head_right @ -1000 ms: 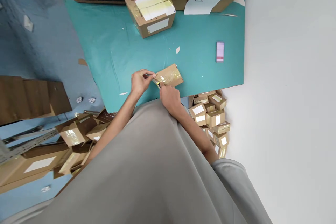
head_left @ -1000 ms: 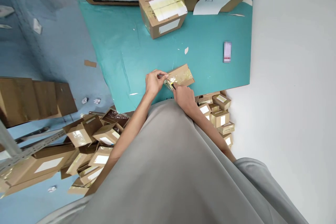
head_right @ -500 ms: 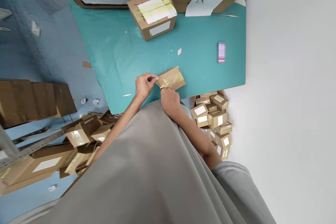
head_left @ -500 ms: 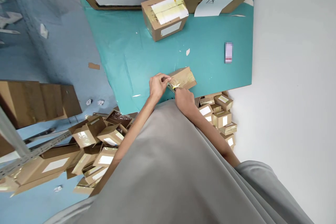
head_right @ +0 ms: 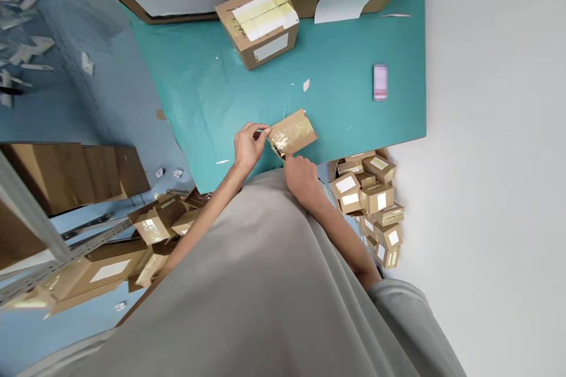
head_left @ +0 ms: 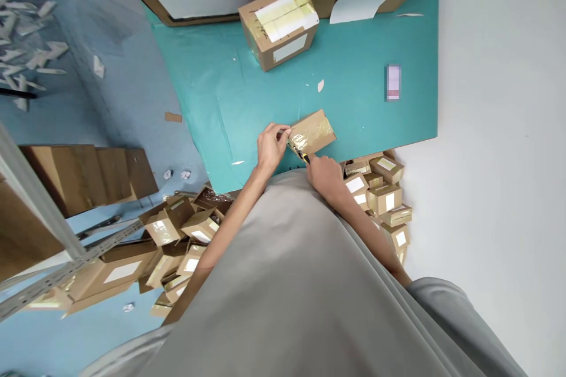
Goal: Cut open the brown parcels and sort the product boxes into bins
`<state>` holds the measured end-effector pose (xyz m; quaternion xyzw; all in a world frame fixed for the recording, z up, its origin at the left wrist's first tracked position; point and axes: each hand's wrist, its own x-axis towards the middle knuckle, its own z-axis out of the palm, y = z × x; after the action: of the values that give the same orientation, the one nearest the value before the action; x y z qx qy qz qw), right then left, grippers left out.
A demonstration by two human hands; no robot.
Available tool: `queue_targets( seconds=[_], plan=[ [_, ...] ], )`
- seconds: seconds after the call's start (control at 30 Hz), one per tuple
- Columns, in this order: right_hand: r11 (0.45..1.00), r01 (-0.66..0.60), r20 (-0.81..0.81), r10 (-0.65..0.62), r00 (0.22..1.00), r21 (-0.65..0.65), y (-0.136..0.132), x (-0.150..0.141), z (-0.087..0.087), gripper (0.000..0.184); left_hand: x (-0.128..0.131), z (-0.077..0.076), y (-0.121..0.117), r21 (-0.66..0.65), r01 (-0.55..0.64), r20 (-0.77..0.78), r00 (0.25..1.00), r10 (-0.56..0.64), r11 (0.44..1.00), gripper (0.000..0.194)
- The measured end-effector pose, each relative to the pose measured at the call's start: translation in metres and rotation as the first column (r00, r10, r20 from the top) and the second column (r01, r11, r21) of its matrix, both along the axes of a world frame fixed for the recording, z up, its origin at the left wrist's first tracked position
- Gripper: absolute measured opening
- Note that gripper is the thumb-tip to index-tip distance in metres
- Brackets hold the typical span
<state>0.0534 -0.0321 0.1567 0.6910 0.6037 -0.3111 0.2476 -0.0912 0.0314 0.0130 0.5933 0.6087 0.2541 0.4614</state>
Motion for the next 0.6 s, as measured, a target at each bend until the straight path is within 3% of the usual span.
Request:
queue_targets(
  seconds=[0.1, 0.23, 0.4, 0.5, 0.6],
  plan=[
    [0.972, 0.135, -0.037, -0.13, 0.991, 0.192, -0.001, 0.028, 0.001, 0.045, 0.001, -0.003, -0.008, -0.025, -0.019, 0.042, 0.999, 0.02, 1.0, 0.039],
    [0.882, 0.283, -0.071, -0.278, 0.958, 0.377, 0.008, 0.073, -0.029, 0.05, 0.003, -0.012, -0.013, -0.066, 0.011, 0.064, 0.998, -0.006, 0.998, 0.051],
    [0.866, 0.32, -0.203, -0.259, 0.944, 0.384, 0.009, 0.1, -0.071, 0.052, 0.003, -0.025, -0.009, -0.098, 0.058, 0.191, 0.981, -0.039, 0.993, 0.055],
    [0.863, 0.356, -0.243, -0.281, 0.928, 0.36, 0.001, 0.102, -0.077, 0.054, 0.005, -0.022, -0.008, -0.089, 0.064, 0.169, 0.984, -0.049, 0.994, 0.058],
    [0.875, 0.404, -0.283, -0.329, 0.901, 0.268, -0.007, 0.103, -0.073, 0.056, 0.013, -0.008, -0.008, -0.006, 0.093, 0.059, 0.994, -0.092, 0.996, 0.057]
  ],
)
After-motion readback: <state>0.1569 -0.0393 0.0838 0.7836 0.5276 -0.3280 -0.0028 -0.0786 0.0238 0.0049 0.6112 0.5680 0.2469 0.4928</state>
